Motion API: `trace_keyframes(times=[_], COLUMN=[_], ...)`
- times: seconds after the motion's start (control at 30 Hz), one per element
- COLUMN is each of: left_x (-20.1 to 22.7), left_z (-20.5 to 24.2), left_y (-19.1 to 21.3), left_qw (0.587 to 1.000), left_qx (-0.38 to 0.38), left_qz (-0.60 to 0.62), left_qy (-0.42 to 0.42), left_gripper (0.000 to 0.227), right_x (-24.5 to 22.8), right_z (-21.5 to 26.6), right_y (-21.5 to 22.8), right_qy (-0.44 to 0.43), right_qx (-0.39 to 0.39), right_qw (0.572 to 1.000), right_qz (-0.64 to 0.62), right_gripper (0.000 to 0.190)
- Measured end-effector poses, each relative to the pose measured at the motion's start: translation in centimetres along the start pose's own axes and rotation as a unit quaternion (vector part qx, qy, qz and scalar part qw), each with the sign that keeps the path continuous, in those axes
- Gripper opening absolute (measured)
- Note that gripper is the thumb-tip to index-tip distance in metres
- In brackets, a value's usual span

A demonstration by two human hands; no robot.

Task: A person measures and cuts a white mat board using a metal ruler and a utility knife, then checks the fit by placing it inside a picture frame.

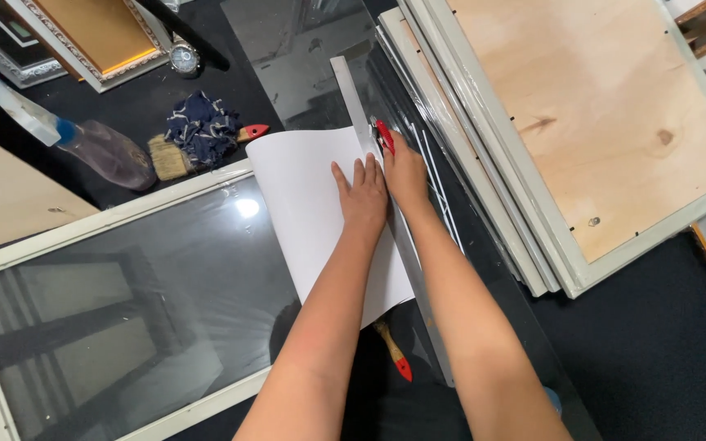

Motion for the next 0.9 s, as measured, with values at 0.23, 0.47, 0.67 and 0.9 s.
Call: trace_keyframes(times=[0.23,0.47,0.67,0.9], left_x=[-0.3,-0.2,0.0,0.0], left_z=[0.2,1.0,1.1,1.6], left_y=[0.1,1.1,1.1,1.8], left_qw=[1.000,0.999,0.999,0.999], left_qx=[0.005,0.019,0.013,0.023], left_qz=[0.016,0.039,0.027,0.020], left_qy=[0.002,0.010,0.018,0.011], left_gripper=[0.057,0.055,0.056,0.073], right_x=[-1.0,-0.1,0.5,2.9], right_z=[1.2,3.8,7.9,13.6], right_y=[0.3,2.2,4.4,6.2], right_qy=[0.002,-0.010,-0.019,-0.030], right_qx=[-0.041,-0.062,-0.081,-0.097], right_qw=[0.998,0.996,0.996,0.995], right_qz=[0.057,0.061,0.037,0.022], right_gripper=[0.038,0.040,0.041,0.043])
Point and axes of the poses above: each hand's wrist, its own z-axis away from the middle knuckle, its own y-axis out of the back of the hand, x = y × z, the point moved 7 cm from there along -z, towards the middle knuckle, and after that the axes turned 10 degrees about -y, right-handed, at the moved point
